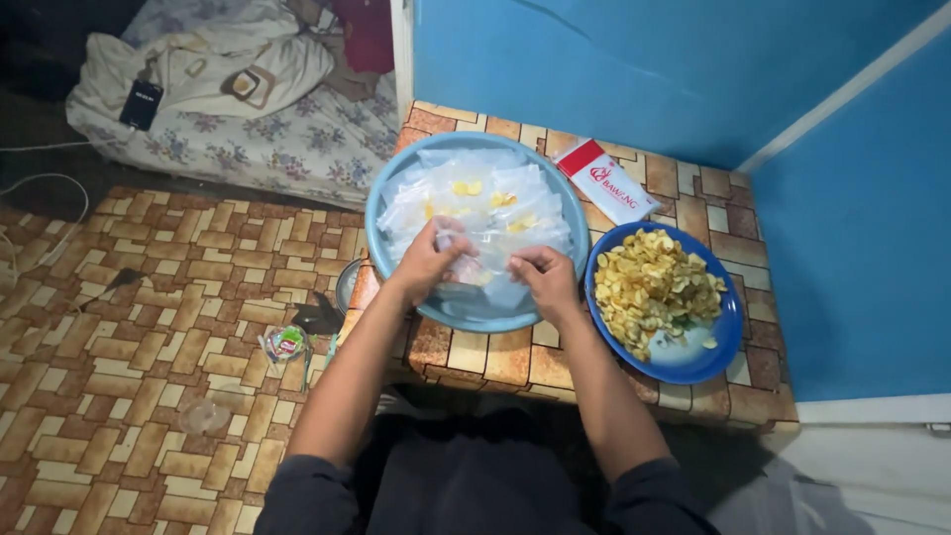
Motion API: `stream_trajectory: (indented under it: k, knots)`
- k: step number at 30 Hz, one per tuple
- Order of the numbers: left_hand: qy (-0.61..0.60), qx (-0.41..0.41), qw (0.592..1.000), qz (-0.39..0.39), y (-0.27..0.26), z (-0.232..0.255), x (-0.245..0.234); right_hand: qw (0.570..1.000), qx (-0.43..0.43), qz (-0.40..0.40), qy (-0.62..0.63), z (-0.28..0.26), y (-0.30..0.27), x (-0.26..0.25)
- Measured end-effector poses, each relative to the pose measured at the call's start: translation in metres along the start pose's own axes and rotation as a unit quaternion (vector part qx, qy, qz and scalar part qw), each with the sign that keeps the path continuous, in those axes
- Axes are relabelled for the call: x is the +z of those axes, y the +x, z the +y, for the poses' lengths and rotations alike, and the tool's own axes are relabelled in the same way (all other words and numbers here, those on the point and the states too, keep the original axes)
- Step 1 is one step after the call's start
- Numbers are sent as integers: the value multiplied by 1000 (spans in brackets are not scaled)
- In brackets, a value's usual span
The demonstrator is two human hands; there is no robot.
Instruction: The person is portioning sliced snack items from a blue plate into small plastic bags arranged in a larger bowl by hand.
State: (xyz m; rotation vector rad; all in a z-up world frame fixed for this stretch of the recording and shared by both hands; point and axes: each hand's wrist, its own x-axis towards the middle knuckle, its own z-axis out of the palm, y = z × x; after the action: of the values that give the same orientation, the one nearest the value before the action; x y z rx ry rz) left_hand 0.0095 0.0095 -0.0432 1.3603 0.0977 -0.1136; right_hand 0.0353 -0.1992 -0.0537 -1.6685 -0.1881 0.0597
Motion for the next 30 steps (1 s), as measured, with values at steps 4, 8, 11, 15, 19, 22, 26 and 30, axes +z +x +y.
stream_trajectory:
  k: [4,8,11,15,19,22,26,30]
  knots:
    - [155,12,985,73,4,-5,4,999,2,31,-36,27,3,-9]
    - [57,20,994,93,-7,11,11,996,-18,81,41,23,-1,-2]
    - [-44,-2,995,90,-9,15,11,993,-34,70,92,10,-5,4]
    - [-57,30,993,99,-9,16,11,989,-38,86,112,26,0,0]
    - [-82,27,991,107,1,0,4,986,-29,106,124,49,6,-7]
    - [4,63,993,95,-7,10,5,982,-28,111,147,39,5,-3]
    - [-18,68,992,107,-5,7,2,984,-43,115,126,38,5,-3]
    - [-29,64,989,132,-6,7,5,980,-19,128,154,38,1,-2]
